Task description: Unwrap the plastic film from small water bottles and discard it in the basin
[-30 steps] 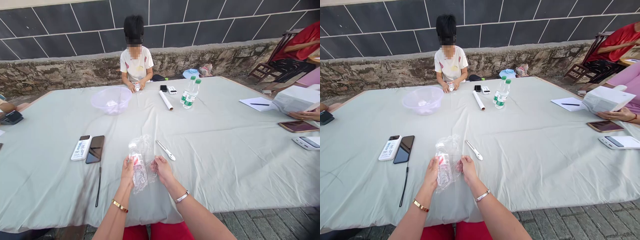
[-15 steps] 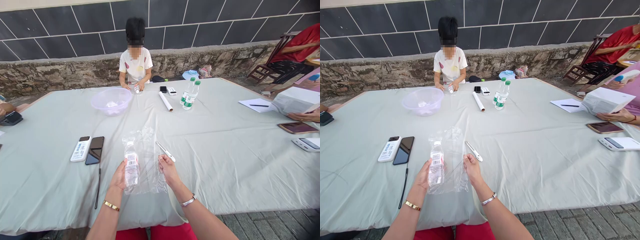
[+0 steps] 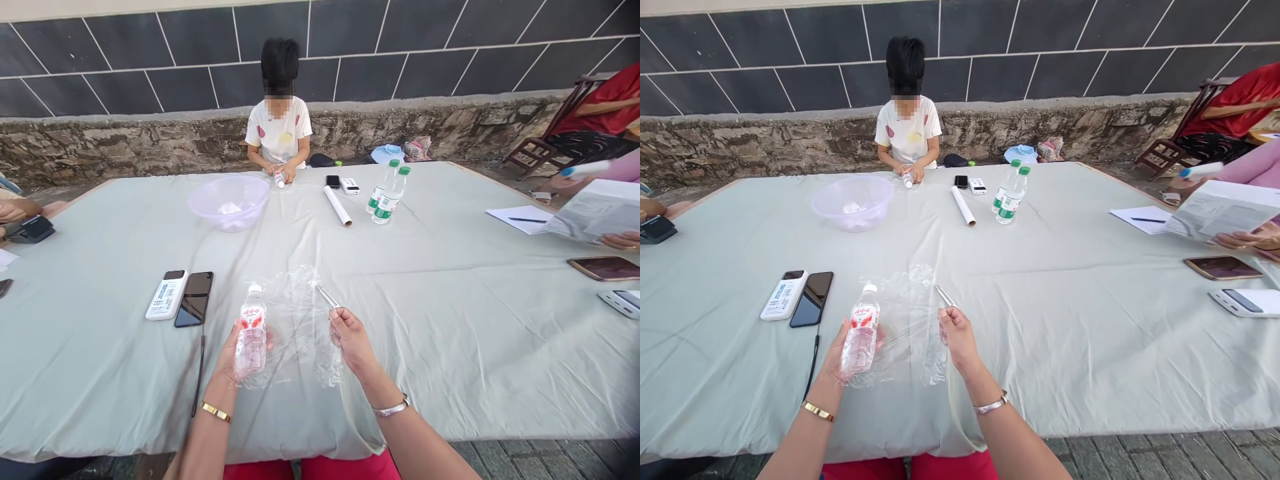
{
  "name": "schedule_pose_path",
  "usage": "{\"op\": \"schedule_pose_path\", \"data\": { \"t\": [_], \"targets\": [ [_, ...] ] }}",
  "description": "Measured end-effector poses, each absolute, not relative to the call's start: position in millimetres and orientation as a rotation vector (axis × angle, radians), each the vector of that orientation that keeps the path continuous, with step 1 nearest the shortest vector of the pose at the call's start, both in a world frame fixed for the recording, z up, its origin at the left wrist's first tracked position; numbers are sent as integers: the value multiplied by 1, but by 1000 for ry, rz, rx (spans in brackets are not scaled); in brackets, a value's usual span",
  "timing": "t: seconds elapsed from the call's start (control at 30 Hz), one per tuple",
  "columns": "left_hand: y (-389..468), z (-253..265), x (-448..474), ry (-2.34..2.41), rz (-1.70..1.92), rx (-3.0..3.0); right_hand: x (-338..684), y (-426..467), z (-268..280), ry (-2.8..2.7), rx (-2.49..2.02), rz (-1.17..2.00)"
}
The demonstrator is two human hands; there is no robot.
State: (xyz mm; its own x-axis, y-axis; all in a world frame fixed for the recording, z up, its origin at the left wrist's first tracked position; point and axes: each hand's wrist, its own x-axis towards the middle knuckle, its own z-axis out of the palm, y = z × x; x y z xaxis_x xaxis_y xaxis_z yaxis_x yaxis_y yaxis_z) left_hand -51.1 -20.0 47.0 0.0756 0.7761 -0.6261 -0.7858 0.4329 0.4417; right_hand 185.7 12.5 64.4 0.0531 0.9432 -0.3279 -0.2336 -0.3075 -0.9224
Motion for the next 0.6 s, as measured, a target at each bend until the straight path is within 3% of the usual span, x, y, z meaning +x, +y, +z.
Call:
{"op": "schedule_pose_path", "data": {
  "t": [0.3, 0.6],
  "targets": [
    [-19, 49, -70, 1095, 1144, 38, 190, 21, 38, -999, -1563, 1348],
    [-21, 46, -80, 898, 1258, -34, 199, 24, 28, -1105, -1680, 1237]
  ]
}}
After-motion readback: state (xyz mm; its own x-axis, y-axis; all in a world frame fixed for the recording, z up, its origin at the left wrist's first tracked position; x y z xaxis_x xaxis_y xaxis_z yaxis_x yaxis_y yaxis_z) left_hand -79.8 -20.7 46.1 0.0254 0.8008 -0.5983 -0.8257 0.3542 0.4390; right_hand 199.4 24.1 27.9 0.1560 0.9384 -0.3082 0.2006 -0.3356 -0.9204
